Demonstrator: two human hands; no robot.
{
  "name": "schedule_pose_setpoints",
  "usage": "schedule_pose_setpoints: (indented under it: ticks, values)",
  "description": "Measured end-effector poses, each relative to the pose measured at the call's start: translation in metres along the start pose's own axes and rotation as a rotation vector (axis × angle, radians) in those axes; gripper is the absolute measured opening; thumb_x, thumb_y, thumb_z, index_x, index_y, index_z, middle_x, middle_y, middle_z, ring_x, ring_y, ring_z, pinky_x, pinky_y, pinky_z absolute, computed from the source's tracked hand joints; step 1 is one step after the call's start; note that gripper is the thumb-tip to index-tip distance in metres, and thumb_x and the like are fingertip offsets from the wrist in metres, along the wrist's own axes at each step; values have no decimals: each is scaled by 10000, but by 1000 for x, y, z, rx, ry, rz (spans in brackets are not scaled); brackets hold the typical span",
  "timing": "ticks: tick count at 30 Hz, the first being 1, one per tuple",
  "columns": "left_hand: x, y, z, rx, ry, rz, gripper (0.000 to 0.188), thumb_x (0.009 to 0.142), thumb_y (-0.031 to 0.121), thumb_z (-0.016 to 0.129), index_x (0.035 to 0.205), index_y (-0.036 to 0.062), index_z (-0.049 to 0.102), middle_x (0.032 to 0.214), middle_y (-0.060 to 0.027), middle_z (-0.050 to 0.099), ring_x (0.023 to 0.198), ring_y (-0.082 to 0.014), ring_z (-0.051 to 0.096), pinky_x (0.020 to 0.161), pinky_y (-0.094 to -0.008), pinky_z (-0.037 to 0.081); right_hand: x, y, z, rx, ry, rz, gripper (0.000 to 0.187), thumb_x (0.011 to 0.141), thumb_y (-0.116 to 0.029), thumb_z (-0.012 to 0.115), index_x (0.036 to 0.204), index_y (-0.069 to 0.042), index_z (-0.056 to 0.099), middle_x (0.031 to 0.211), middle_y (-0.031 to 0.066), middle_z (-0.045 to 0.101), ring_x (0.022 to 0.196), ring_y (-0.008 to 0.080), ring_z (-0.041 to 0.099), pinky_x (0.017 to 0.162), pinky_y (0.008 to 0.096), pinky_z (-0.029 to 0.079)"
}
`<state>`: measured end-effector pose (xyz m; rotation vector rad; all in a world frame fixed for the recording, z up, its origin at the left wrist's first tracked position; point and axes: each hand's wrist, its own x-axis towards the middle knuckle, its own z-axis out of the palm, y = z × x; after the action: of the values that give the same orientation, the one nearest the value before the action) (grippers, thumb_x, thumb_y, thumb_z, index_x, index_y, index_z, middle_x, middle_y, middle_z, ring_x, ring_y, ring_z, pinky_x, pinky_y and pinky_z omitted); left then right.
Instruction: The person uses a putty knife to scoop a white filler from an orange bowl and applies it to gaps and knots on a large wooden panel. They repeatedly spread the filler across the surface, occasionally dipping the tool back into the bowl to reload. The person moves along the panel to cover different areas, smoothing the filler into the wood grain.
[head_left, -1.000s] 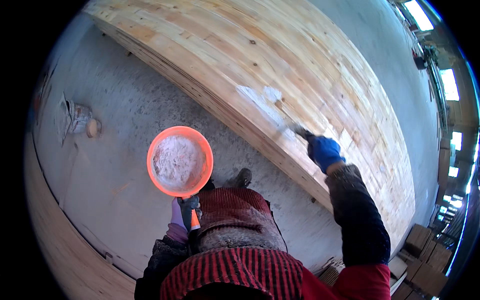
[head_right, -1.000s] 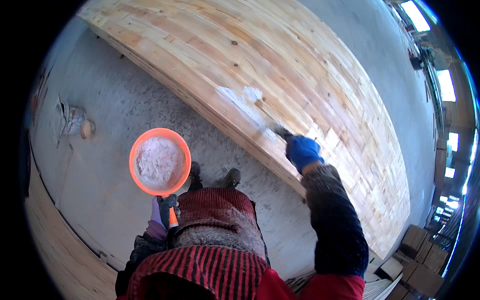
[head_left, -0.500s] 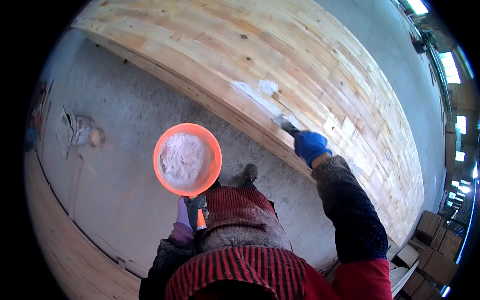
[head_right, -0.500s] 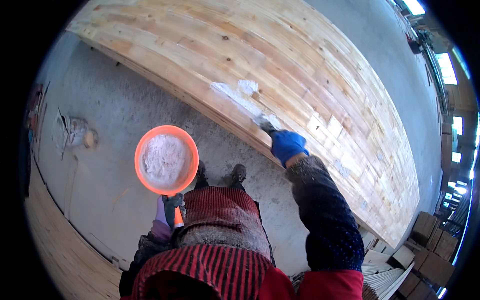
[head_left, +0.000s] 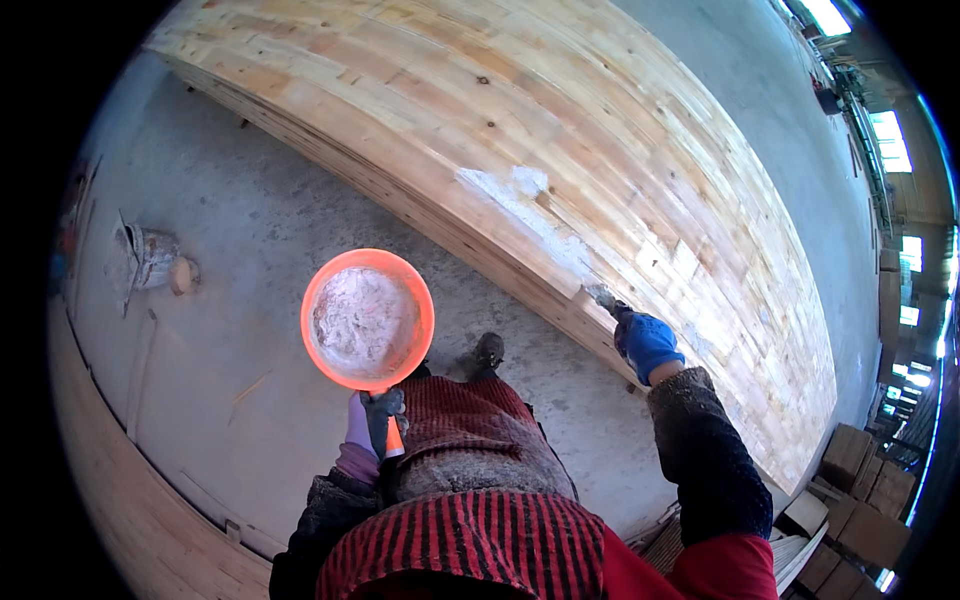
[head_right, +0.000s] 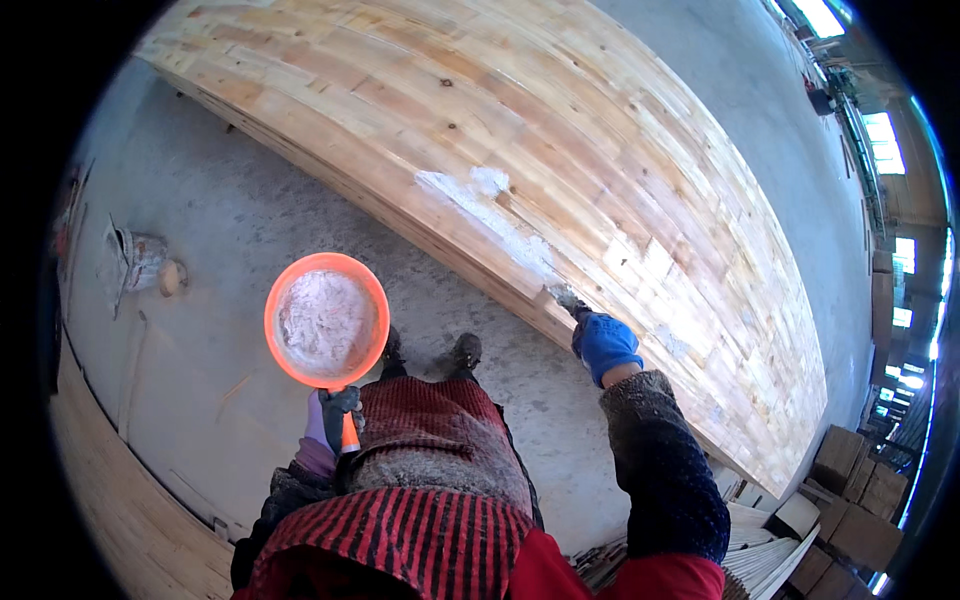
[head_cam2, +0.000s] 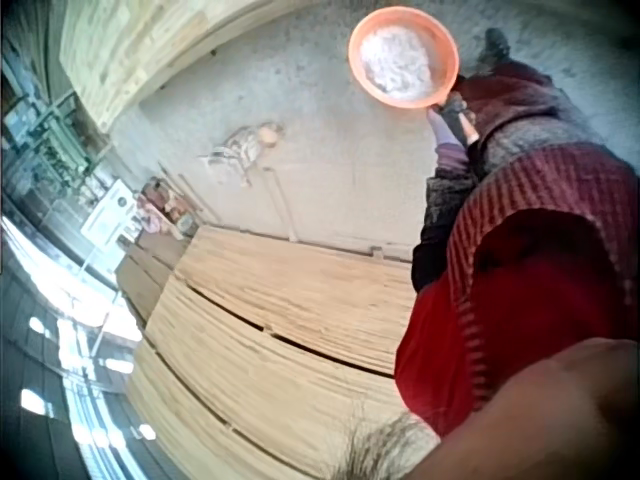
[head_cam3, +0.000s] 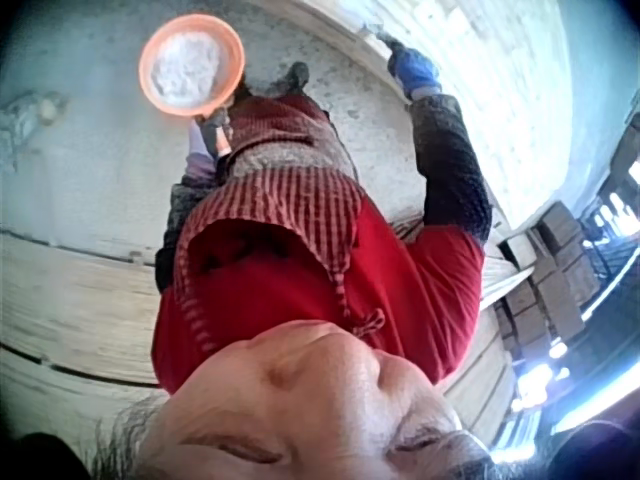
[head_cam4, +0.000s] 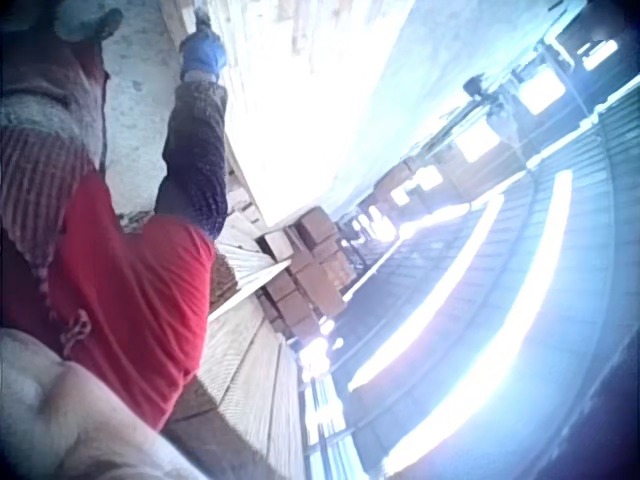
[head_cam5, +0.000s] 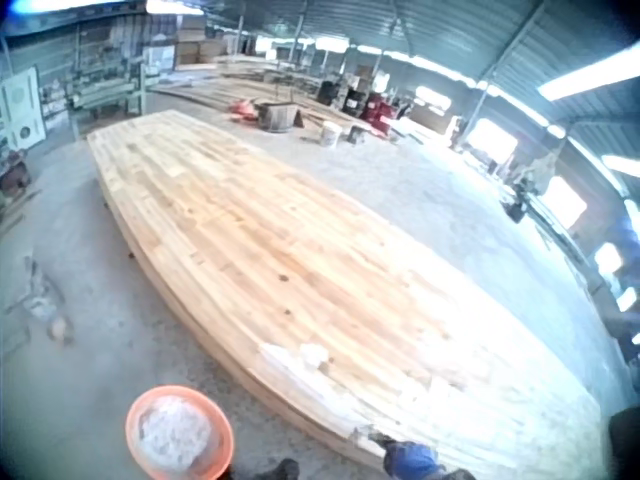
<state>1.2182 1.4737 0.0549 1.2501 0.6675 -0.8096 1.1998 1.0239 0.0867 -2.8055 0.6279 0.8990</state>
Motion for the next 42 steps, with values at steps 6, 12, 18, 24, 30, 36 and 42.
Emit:
schedule_pose_setpoints:
  ticks: [6,12,18,24,30,36,42]
  values:
    - [19,-13,-11,2,-108,81,141,819,98,622,914,12,561,726,-43,545,543,-152,552,483,-296,468,28,-64,85,67,121,191,237,905,-164,453,917,-35,651,839,205,694,748,336,697,686,472,557]
    - [9,-5,-12,35,-104,41,108,837,82,608,906,15,562,728,-45,552,541,-154,554,479,-301,469,-32,-36,15,-67,-52,-5,346,910,-212,476,1206,-111,625,915,191,699,832,353,692,736,473,537]
    - [-7,10,12,77,-118,-14,83,848,67,595,901,16,557,711,-50,550,539,-166,559,472,-306,467,-8,-11,14,-42,29,78,241,807,-246,640,1014,-137,700,886,153,707,836,310,697,710,422,536]
    - [-3,-5,10,71,-108,55,110,830,113,623,852,26,559,707,-47,548,536,-170,563,481,-304,469,17,-33,-29,-100,-73,26,352,866,-186,544,1205,-158,636,1014,180,697,930,337,687,764,459,548]
    - [-12,-11,9,17,-88,-29,118,811,131,634,828,41,560,716,-36,551,560,-166,569,505,-298,477,9,1,8,-233,-141,-66,560,849,-169,563,1397,-253,485,1046,168,692,913,331,687,762,471,535]
    - [-8,-14,23,-25,-15,18,148,814,151,639,871,42,556,703,-45,538,531,-171,560,475,-308,469,54,-36,-54,-360,84,-368,262,854,-151,542,1075,-122,680,833,164,692,718,348,683,595,445,535]
    - [-13,-24,25,-48,29,14,158,823,136,637,899,28,550,706,-52,542,531,-169,554,477,-298,456,23,4,-48,-467,-231,-187,403,885,-169,520,1265,-261,619,965,120,710,866,295,699,689,468,545]
